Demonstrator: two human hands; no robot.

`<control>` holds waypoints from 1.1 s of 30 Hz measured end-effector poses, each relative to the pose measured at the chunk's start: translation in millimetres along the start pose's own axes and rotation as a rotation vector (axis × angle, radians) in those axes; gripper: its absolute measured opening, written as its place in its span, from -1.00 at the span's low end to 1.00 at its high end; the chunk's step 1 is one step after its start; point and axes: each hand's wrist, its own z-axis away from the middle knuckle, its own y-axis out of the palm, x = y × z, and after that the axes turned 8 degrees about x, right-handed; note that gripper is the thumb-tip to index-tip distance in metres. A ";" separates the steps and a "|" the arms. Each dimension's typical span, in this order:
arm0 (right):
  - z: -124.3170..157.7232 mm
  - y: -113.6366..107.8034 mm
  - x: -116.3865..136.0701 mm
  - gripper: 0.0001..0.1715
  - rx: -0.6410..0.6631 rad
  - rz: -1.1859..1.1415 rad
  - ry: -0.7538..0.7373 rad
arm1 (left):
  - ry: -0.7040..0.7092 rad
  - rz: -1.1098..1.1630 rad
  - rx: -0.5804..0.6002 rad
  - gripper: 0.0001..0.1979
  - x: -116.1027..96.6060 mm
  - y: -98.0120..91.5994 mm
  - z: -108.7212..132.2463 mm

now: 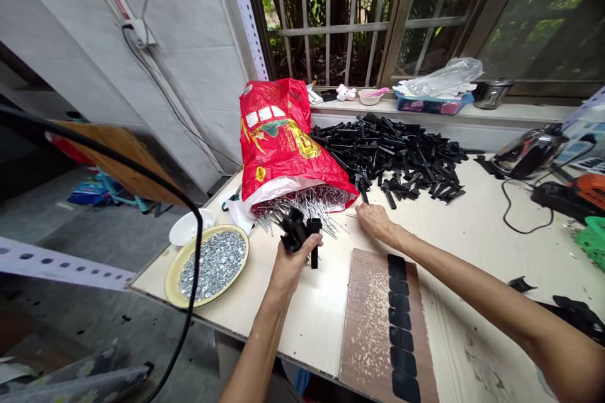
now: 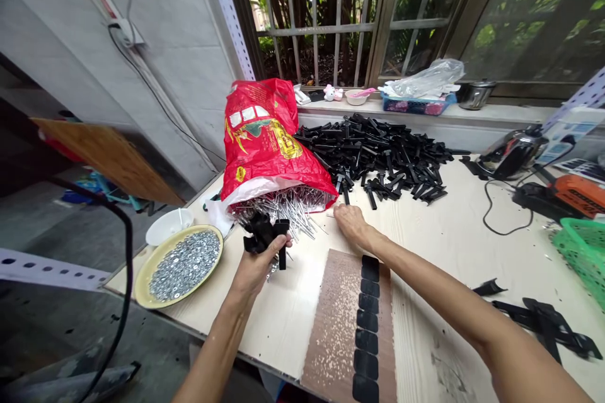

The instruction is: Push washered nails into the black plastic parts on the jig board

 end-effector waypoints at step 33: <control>89.7 -82.6 74.6 -0.83 -0.686 -0.878 -0.641 | -0.188 0.136 0.259 -0.71 -7.3 44.8 12.7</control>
